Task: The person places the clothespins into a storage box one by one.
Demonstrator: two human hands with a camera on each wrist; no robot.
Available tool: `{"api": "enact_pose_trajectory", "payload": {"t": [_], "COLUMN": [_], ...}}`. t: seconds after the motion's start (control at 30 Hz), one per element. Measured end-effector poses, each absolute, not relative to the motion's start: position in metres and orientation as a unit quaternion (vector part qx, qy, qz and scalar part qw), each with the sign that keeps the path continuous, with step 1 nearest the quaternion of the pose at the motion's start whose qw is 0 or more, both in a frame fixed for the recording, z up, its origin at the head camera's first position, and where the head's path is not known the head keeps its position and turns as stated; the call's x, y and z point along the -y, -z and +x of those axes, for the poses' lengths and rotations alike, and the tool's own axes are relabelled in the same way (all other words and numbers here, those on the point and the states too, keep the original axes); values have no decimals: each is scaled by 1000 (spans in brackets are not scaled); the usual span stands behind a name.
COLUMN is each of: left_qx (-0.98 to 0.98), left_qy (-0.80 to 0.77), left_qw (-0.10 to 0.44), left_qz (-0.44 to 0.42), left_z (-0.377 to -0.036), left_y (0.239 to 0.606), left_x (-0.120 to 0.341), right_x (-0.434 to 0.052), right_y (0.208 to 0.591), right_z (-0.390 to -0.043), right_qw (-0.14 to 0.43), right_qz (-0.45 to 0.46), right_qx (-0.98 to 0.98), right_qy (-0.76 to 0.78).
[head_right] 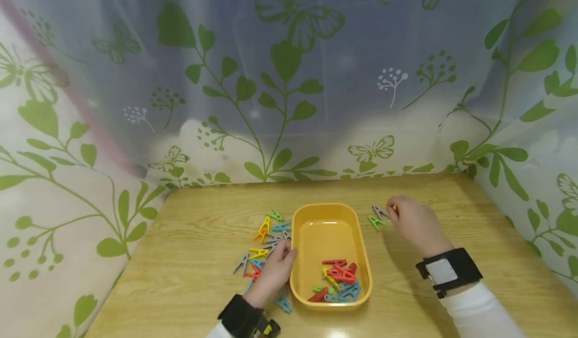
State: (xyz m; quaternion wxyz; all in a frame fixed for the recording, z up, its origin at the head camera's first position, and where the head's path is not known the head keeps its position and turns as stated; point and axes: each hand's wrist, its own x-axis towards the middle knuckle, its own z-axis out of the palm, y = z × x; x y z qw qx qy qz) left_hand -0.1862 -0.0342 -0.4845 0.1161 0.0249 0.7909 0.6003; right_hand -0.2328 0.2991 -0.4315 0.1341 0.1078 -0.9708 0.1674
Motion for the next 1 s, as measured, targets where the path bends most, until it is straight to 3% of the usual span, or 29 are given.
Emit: {"api": "enact_pose_trajectory", "payload": {"t": [0.47, 1.0], "left_qx": [-785, -791], "left_qy": [-607, -601], "left_qw": [123, 110], "left_qz": [20, 33], "left_z": [-188, -188], "left_y": [486, 486], "left_x": [33, 35], "right_x": [-357, -358], "right_y": [463, 465], "right_z": [-272, -291], "right_qw": [35, 2], "right_qz": [80, 90], "right_qx": [988, 994], "right_qy": [-131, -69]}}
